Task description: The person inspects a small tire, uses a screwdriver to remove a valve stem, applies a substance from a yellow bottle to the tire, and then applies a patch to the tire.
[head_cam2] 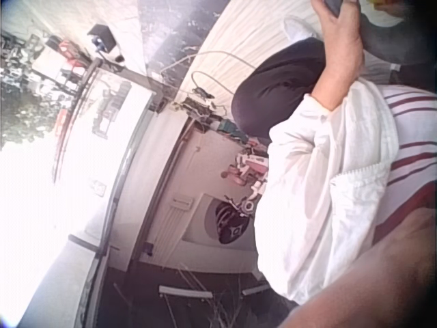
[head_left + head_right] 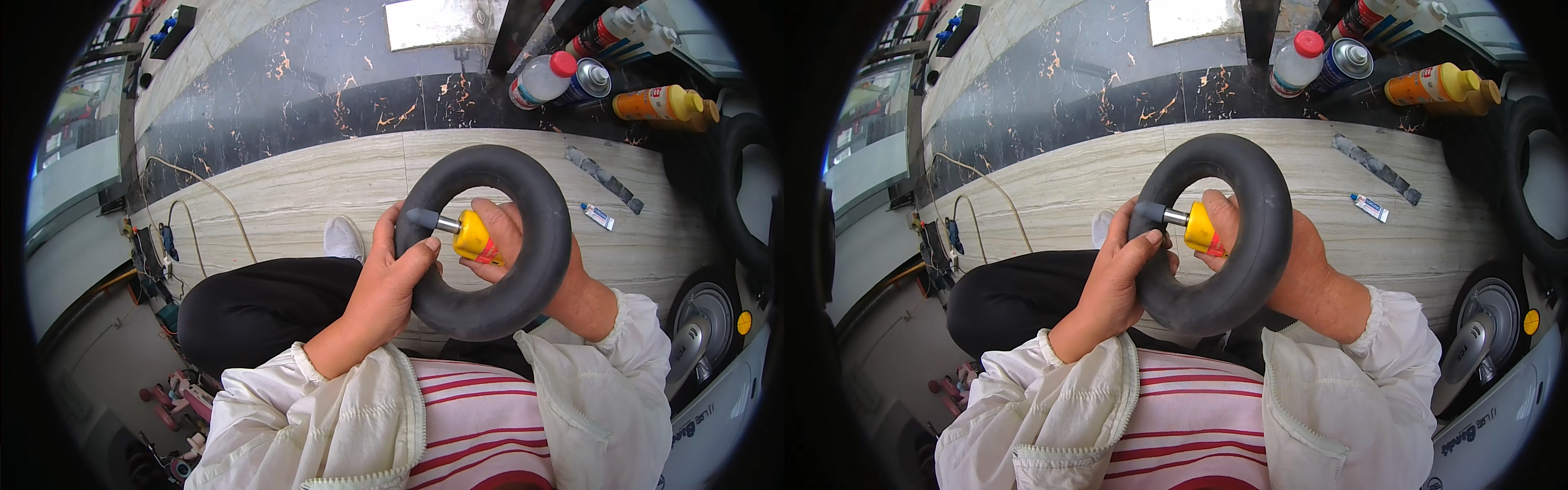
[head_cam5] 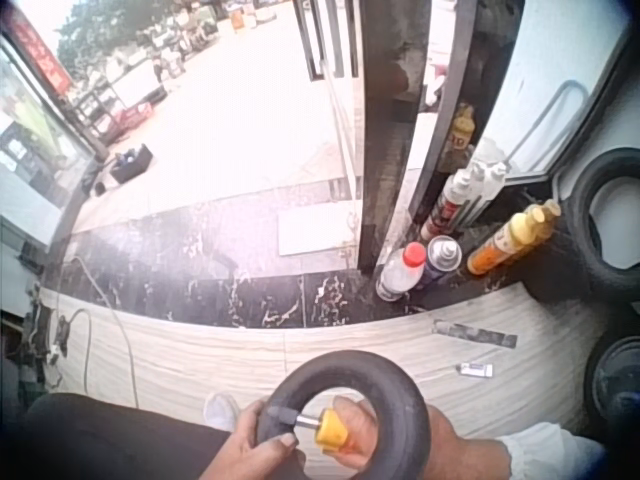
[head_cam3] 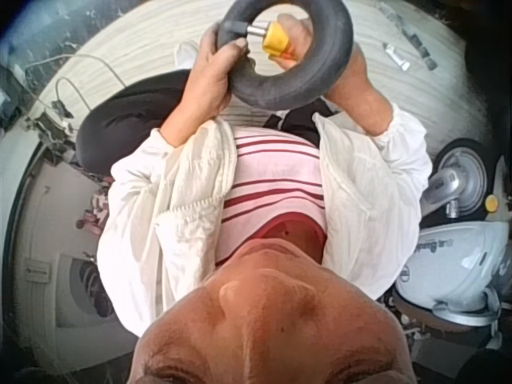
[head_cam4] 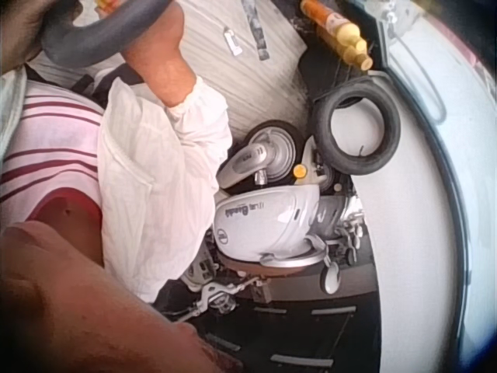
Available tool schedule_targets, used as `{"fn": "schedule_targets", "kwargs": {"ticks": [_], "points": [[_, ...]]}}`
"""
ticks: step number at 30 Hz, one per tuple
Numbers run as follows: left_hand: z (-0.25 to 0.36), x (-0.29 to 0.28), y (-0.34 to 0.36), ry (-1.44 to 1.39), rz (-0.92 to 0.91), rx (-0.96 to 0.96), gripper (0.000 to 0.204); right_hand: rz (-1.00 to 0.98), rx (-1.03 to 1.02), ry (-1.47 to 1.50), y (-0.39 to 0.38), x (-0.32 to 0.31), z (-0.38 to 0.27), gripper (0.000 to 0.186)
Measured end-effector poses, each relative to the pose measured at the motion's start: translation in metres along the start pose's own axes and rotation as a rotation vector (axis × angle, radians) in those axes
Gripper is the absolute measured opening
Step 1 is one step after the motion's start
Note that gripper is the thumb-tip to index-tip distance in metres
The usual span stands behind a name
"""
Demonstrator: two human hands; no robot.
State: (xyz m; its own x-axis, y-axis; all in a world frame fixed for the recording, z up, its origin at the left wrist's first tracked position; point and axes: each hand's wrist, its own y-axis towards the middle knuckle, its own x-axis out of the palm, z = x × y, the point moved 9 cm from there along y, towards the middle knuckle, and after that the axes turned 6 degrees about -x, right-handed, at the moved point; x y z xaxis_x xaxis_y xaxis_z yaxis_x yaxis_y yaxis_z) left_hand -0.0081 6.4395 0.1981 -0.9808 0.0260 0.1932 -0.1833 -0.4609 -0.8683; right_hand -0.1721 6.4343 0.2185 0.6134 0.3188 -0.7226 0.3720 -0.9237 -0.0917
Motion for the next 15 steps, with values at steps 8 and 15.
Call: {"fn": "schedule_targets", "kwargs": {"ticks": [8, 15], "points": [[0.001, 0.000, 0.000, 0.010, -0.006, 0.015, 0.072, 0.034, -0.070, 0.003, -0.002, -0.002, -0.006, 0.073], [0.001, -0.001, 0.000, 0.006, 0.002, 0.018, 0.071, 0.161, -0.078, -0.042, 0.001, -0.015, -0.004, 0.063]]}}
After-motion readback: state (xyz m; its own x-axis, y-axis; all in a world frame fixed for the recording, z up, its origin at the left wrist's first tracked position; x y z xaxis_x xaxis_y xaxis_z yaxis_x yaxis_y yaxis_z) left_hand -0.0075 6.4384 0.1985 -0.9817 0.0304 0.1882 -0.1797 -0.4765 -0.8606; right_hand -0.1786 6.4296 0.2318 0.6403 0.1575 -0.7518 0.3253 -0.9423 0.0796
